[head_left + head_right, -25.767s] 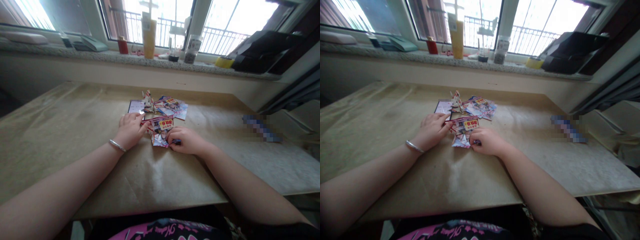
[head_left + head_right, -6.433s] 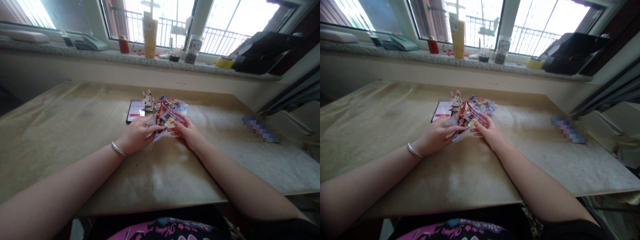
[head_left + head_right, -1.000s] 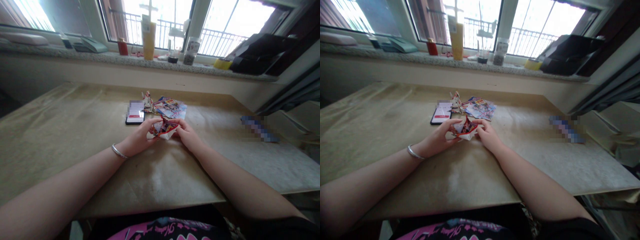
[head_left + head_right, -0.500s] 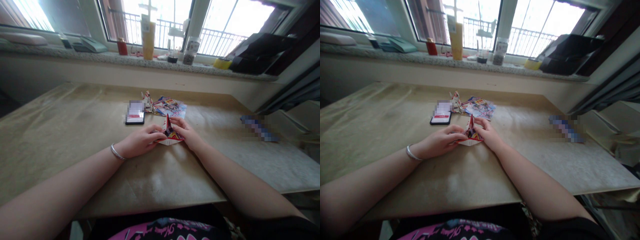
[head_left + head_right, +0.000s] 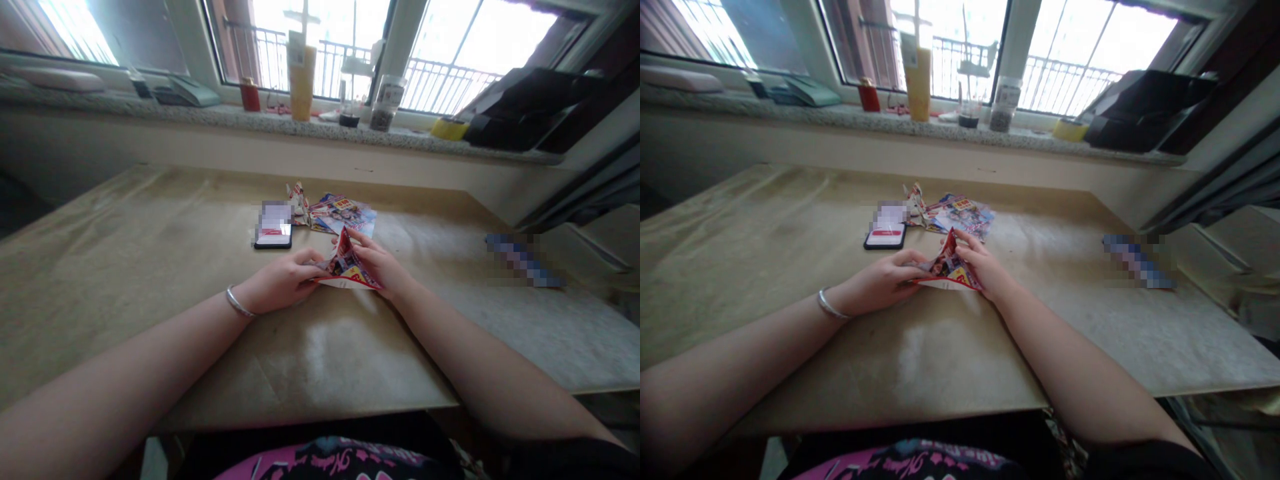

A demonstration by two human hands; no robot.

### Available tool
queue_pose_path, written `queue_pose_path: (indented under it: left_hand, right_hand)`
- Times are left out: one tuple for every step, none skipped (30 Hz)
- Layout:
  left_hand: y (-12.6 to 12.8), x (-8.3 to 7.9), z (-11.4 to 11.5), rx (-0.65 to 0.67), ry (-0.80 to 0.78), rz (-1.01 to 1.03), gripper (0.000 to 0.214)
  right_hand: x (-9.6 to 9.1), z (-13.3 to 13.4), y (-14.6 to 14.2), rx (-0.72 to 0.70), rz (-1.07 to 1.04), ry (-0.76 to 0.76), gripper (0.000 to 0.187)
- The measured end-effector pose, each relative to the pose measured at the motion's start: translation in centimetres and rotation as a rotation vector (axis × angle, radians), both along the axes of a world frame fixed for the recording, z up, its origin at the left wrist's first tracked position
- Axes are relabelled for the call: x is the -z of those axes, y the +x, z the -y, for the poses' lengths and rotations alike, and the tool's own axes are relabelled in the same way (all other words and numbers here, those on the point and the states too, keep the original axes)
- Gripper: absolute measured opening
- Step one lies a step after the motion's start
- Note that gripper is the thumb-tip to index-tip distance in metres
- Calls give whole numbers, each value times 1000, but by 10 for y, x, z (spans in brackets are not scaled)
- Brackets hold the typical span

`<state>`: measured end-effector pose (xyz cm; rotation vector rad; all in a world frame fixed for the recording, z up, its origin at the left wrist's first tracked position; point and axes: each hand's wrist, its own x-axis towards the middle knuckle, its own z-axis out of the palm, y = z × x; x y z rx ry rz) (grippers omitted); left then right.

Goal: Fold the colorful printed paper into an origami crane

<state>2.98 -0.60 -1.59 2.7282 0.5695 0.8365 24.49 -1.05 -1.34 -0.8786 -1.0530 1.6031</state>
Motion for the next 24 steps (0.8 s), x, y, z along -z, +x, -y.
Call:
queue_pose_path:
  left_hand:
    - [0, 1, 0, -7, -3, 7, 28]
    - [-1, 1, -1, -18, -8, 13, 28]
    - [-1, 2, -1, -31, -10, 20, 28]
    - [-1, 3, -2, -47, -12, 27, 28]
    - [-2, 4, -3, -65, -14, 31, 28]
    - [-2, 5, -4, -83, -12, 42, 27]
    - [-2, 7, -5, -102, -12, 54, 27]
    - [-2, 8, -6, -122, -16, 64, 27]
    - [-1, 8, -7, -141, -24, 75, 27]
    - [-1, 9, -7, -162, -36, 81, 27]
    - [-1, 9, -7, -185, -47, 85, 28]
    - [-1, 8, -7, -208, -56, 86, 28]
    - [-1, 8, -6, -228, -62, 83, 28]
    - [-1, 7, -6, -246, -66, 82, 27]
    - [-1, 6, -5, -259, -72, 81, 26]
    - [-1, 5, -5, -263, -82, 79, 25]
    - [-1, 4, -4, -260, -95, 79, 23]
    - [-2, 3, -4, -253, -111, 80, 21]
    - [-2, 3, -4, -244, -129, 80, 19]
    - [-2, 2, -4, -238, -148, 80, 18]
    - [-2, 2, -4, -235, -169, 75, 17]
    - [-2, 1, -4, -240, -189, 65, 18]
    - [-2, 1, -4, -254, -208, 52, 19]
    - [-1, 1, -5, -273, -222, 38, 22]
  right_hand:
    - [0, 0, 0, 7, -13, -13, 49]
    - [-1, 0, 0, 18, -26, -26, 47]
    - [-1, 0, -1, 30, -41, -35, 46]
    - [-1, 0, -1, 42, -55, -40, 47]
    - [0, 0, -1, 53, -67, -42, 48]
    - [1, -1, 0, 63, -75, -41, 50]
    - [2, -1, 0, 72, -77, -41, 51]
    - [4, -2, 0, 84, -73, -37, 51]
    - [5, -3, 0, 99, -64, -30, 49]
    - [7, -4, 0, 115, -49, -18, 46]
    - [8, -5, 1, 131, -29, -3, 42]
    - [9, -6, 1, 142, -6, 13, 39]
    - [10, -6, 1, 150, 15, 28, 35]
    - [11, -7, 1, 152, 32, 37, 33]
    - [11, -7, 1, 153, 43, 40, 31]
    - [10, -7, 1, 153, 49, 40, 30]
    - [10, -7, 0, 155, 48, 38, 28]
    - [10, -7, 0, 159, 46, 34, 27]
    - [10, -7, -1, 163, 43, 27, 26]
    - [9, -7, -2, 167, 40, 17, 26]
    - [9, -7, -3, 172, 37, 8, 27]
    - [10, -7, -3, 176, 32, -1, 28]
    - [10, -8, -4, 179, 26, -8, 30]
    - [11, -8, -4, 182, 21, -12, 31]
